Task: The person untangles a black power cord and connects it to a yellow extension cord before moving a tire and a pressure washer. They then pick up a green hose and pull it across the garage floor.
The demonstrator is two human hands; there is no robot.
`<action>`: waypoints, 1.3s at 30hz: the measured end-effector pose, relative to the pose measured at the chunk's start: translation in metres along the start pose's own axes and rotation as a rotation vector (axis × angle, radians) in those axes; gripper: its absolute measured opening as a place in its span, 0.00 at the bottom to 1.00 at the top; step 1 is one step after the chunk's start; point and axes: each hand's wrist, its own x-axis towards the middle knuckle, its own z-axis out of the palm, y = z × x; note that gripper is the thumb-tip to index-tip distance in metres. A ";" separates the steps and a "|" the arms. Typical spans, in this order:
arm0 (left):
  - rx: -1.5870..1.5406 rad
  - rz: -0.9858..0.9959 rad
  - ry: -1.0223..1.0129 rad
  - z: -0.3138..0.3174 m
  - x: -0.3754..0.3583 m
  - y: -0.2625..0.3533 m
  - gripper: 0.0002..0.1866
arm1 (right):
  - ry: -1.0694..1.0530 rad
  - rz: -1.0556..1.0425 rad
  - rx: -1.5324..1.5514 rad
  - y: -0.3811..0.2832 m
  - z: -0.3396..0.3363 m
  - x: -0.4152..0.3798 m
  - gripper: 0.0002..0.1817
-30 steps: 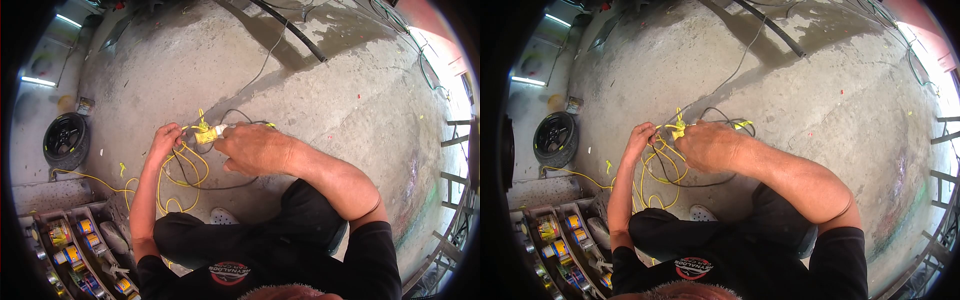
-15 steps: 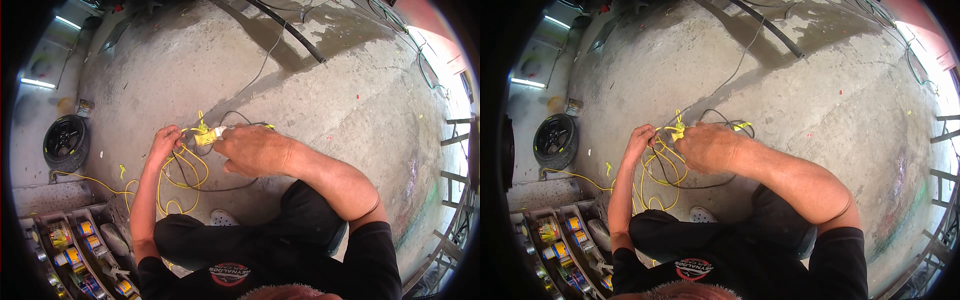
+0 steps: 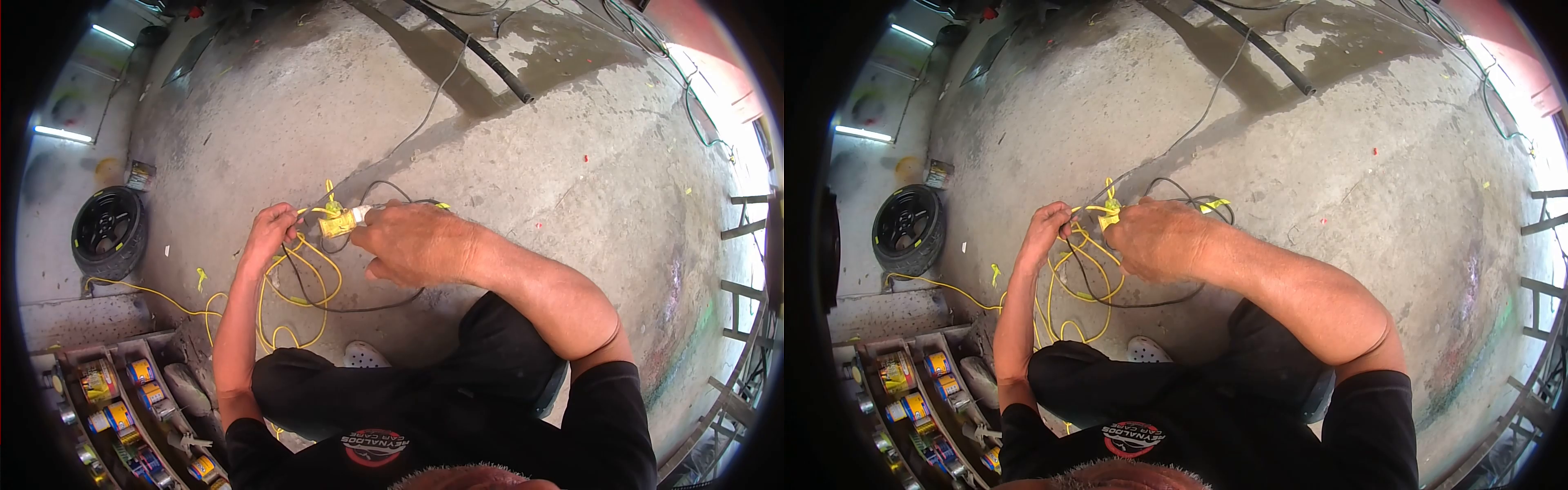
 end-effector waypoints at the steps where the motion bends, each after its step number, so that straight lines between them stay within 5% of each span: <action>1: -0.001 0.000 -0.002 0.000 0.000 0.000 0.11 | 0.005 -0.004 0.000 0.000 0.001 0.000 0.18; 39: -0.010 -0.021 0.007 0.000 0.007 -0.005 0.10 | 0.023 -0.009 0.006 0.005 0.004 0.003 0.18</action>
